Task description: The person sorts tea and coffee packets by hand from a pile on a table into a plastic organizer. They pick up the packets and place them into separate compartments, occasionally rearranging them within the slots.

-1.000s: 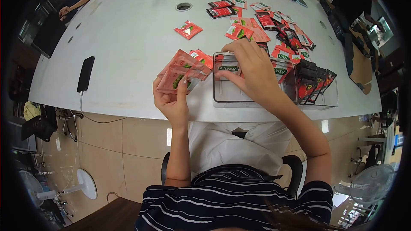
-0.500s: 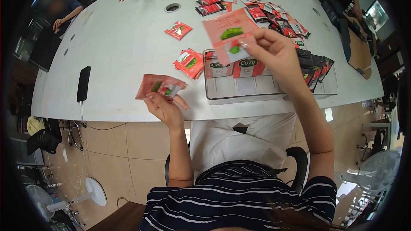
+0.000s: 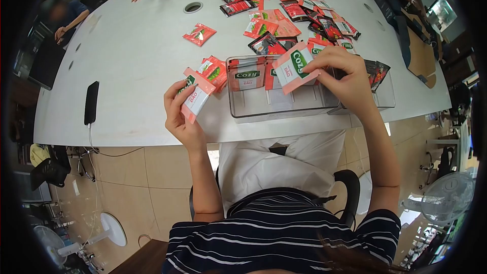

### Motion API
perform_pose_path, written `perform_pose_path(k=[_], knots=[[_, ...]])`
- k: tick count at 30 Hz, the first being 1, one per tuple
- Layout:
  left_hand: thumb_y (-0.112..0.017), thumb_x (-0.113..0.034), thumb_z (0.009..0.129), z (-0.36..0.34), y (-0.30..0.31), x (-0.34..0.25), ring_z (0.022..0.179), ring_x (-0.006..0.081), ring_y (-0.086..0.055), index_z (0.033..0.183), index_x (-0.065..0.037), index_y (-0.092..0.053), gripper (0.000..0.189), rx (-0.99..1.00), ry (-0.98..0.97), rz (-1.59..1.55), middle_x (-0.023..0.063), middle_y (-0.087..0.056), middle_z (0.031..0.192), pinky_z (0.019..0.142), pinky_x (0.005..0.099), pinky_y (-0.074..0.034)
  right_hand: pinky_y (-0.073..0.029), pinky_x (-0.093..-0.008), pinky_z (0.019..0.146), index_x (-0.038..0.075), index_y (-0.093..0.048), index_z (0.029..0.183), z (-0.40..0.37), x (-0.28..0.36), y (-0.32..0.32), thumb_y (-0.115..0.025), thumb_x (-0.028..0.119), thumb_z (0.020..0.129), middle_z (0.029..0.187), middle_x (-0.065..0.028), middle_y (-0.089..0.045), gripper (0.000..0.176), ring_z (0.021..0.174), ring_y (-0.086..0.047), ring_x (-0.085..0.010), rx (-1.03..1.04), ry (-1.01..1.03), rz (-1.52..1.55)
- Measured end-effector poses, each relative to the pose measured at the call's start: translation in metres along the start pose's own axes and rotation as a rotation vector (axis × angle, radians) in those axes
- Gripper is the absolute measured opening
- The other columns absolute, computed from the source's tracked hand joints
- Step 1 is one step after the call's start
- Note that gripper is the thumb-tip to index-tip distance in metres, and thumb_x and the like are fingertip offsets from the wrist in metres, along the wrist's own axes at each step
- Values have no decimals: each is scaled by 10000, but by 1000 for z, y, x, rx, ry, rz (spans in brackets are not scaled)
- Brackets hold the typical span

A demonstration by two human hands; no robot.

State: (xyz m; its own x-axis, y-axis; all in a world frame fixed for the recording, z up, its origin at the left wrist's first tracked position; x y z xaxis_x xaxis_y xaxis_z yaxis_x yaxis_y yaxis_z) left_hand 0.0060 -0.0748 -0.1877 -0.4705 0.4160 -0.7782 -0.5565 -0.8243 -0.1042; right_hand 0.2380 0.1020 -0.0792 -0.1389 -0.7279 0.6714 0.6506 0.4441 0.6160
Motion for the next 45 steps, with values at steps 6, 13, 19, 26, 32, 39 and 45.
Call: perform_pose_path(k=[6, 13, 19, 26, 32, 39, 45], knots=[[-474, -105, 805, 3, -3, 0, 1117, 250, -512, 1014, 53, -648, 315, -37, 59, -166, 162, -539, 1183, 975, 377, -396, -451, -298, 692, 25, -697, 837, 3, 2, -7, -602, -24, 683, 878, -80, -661, 187, 777, -572, -207, 231, 136, -75], [-367, -212, 877, 3, -1, 2, 1193, 275, -455, 1071, 121, -586, 444, 80, 41, -239, 208, -498, 1243, 990, 390, -373, -434, -352, 723, 41, -614, 711, 10, -1, -31, -692, 132, 667, 805, -39, -602, 128, 827, -523, -225, 276, 277, -468], [-533, 33, 832, 2, -6, -6, 1053, 195, -554, 1153, 27, -565, 323, 16, 146, -40, 177, -490, 1270, 809, 291, -497, -389, -316, 741, 85, -577, 833, 14, -8, -51, -757, 300, 605, 853, -9, -534, 361, 896, -492, -186, 171, 466, -899], [-603, 127, 777, 0, -8, -11, 922, 130, -599, 1351, -43, -356, 647, -123, 155, -212, 109, -556, 1095, 795, 262, -504, -391, -333, 772, 91, -520, 897, 22, -3, -55, -779, 281, 543, 926, -29, -510, 478, 915, -496, -205, 126, 491, -934], [-601, 131, 778, -1, -6, -7, 878, 123, -607, 1329, -38, -374, 619, -116, 253, -246, 52, -579, 949, 786, 254, -498, -390, -342, 768, 80, -515, 920, 26, -3, -52, -779, 294, 550, 975, -43, -492, 502, 938, -490, -210, 112, 413, -903], [-688, 139, 685, -8, -1, -2, 787, 153, -643, 1233, -19, -441, 622, -34, 105, -193, 93, -660, 816, 689, 262, -512, -412, -327, 708, 67, -574, 920, 24, 31, -54, -766, 270, 618, 874, -31, -546, 412, 812, -528, -221, 30, 388, -470], [-758, 119, 610, -11, -8, -7, 794, 205, -665, 1174, 7, -477, 640, 120, -27, -183, 122, -678, 801, 756, 297, -517, -409, -329, 661, 63, -621, 941, 11, 68, -98, -713, 152, 693, 831, -16, -570, 279, 761, -535, -193, 28, 614, -299]])
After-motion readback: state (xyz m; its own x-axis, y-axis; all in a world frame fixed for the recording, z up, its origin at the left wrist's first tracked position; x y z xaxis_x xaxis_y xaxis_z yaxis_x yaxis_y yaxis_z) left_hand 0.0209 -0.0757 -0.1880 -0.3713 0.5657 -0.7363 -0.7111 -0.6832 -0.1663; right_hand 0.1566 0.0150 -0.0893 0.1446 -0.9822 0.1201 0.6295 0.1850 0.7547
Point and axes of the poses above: each hand's wrist, its own z-axis towards the middle knuckle, its own y-axis out of the back of the hand, x = y × z, the point moved 4 cm from there along z, towards the middle knuckle
